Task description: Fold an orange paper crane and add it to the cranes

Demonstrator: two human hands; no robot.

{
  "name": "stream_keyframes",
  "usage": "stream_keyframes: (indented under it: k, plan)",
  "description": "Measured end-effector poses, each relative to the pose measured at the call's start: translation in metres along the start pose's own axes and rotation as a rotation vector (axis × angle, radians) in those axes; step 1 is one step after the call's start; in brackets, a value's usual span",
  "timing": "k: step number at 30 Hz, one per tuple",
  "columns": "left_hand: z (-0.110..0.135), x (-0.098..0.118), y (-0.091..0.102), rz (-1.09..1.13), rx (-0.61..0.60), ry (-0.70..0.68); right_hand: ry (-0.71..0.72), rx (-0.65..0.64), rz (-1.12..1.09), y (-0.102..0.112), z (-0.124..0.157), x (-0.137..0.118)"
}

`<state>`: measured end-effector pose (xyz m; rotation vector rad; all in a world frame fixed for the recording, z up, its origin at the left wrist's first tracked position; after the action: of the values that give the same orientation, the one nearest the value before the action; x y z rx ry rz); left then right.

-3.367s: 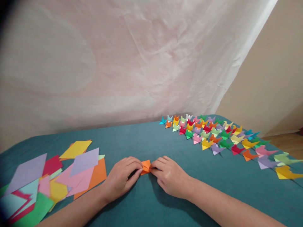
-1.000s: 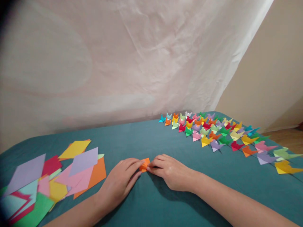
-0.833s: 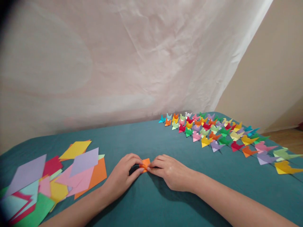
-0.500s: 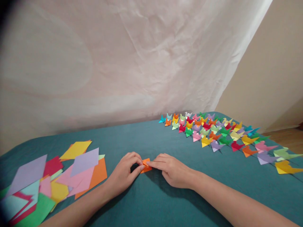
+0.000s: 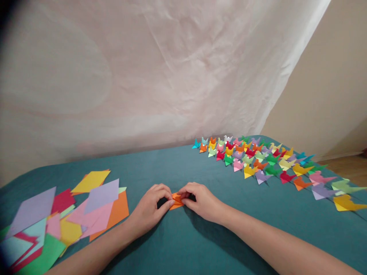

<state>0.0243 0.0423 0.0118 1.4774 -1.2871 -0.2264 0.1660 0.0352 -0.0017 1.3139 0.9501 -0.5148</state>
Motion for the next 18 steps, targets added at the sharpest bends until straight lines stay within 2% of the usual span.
stream_keyframes:
  k: [5, 10, 18]
  plan:
    - [0.001, -0.002, -0.001, 0.001, 0.002, -0.005, -0.148, -0.174, -0.142, -0.003, -0.013, 0.007]
    - [0.000, -0.003, -0.002, -0.003, -0.004, 0.005, -0.279, -0.338, -0.146, -0.006, -0.028, 0.011]
    - [0.000, -0.003, -0.002, -0.015, -0.008, 0.015, -0.345, -0.391, -0.066, -0.005, -0.036, 0.010]
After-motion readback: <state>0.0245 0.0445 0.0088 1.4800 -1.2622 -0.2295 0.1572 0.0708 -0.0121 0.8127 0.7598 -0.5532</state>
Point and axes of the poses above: each hand's wrist, its own z-axis away from the middle knuckle, its own y-axis out of the back of the hand, x = y × z, the point moved 6 cm from there along -z, towards the middle knuckle, and after that the axes turned 15 degrees about -y, right-handed, at the moved point
